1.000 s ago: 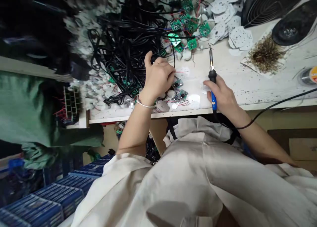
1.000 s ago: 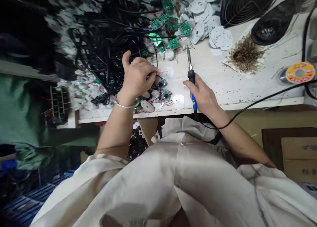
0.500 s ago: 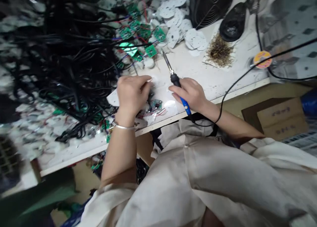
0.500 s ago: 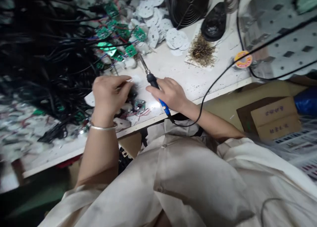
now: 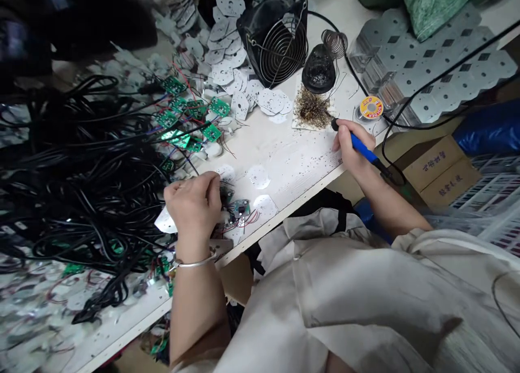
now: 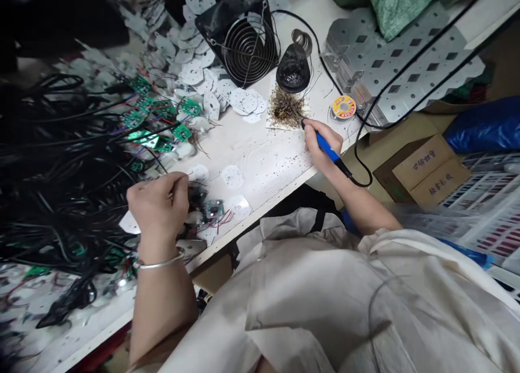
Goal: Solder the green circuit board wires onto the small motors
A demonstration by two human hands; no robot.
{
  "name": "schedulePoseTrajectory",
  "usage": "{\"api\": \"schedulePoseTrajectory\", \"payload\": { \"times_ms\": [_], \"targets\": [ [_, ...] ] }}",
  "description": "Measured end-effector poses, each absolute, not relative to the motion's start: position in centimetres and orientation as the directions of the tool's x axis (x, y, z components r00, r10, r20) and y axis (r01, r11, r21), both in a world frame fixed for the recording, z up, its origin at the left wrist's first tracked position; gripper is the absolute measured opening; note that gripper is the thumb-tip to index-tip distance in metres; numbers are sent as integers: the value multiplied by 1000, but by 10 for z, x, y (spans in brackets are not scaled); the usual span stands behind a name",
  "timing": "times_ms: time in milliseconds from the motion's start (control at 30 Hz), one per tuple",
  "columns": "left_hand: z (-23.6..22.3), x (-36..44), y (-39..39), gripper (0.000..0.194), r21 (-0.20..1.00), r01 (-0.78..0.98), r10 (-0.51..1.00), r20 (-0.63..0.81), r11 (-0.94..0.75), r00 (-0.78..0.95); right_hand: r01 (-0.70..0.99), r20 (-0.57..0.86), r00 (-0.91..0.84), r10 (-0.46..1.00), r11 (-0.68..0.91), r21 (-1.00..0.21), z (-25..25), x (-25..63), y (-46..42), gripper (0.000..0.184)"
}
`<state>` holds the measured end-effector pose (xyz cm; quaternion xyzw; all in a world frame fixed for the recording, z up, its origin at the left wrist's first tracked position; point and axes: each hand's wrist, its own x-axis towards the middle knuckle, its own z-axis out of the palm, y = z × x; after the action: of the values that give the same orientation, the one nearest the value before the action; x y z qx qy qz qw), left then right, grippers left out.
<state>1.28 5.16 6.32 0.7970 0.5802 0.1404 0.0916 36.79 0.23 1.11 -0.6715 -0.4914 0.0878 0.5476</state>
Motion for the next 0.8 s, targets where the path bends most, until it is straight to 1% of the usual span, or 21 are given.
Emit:
{"api": "schedulePoseTrajectory", "payload": {
  "times_ms": [100,200,300,433,500,567,667,800],
  "targets": [
    [67,4,46,29,381,843,925,173,-380,339,474,391,560,731,105,-874,13,364,9,42],
    [70,-1,43,24,416,814,910,100,-405,402,443,375,596,710,99,-891,11,365,10,43],
    [68,4,47,26,391,816,893,36,-425,448,442,340,591,732,58,-895,10,365,10,44],
    [60,16,54,31,322,860,917,84,-396,390,487,371,570,733,62,-871,7,365,9,43],
    [57,20,55,30,273,888,929,90,-370,359,512,391,554,735,69,-856,5,365,9,43],
    [55,21,54,29,249,900,933,83,-359,349,534,397,536,745,65,-843,3,366,9,43],
    [54,20,53,31,268,884,923,97,-383,371,541,392,526,755,59,-839,2,367,11,44],
    [52,20,54,31,294,870,918,113,-396,380,497,354,541,763,49,-866,3,370,13,45]
  ]
}}
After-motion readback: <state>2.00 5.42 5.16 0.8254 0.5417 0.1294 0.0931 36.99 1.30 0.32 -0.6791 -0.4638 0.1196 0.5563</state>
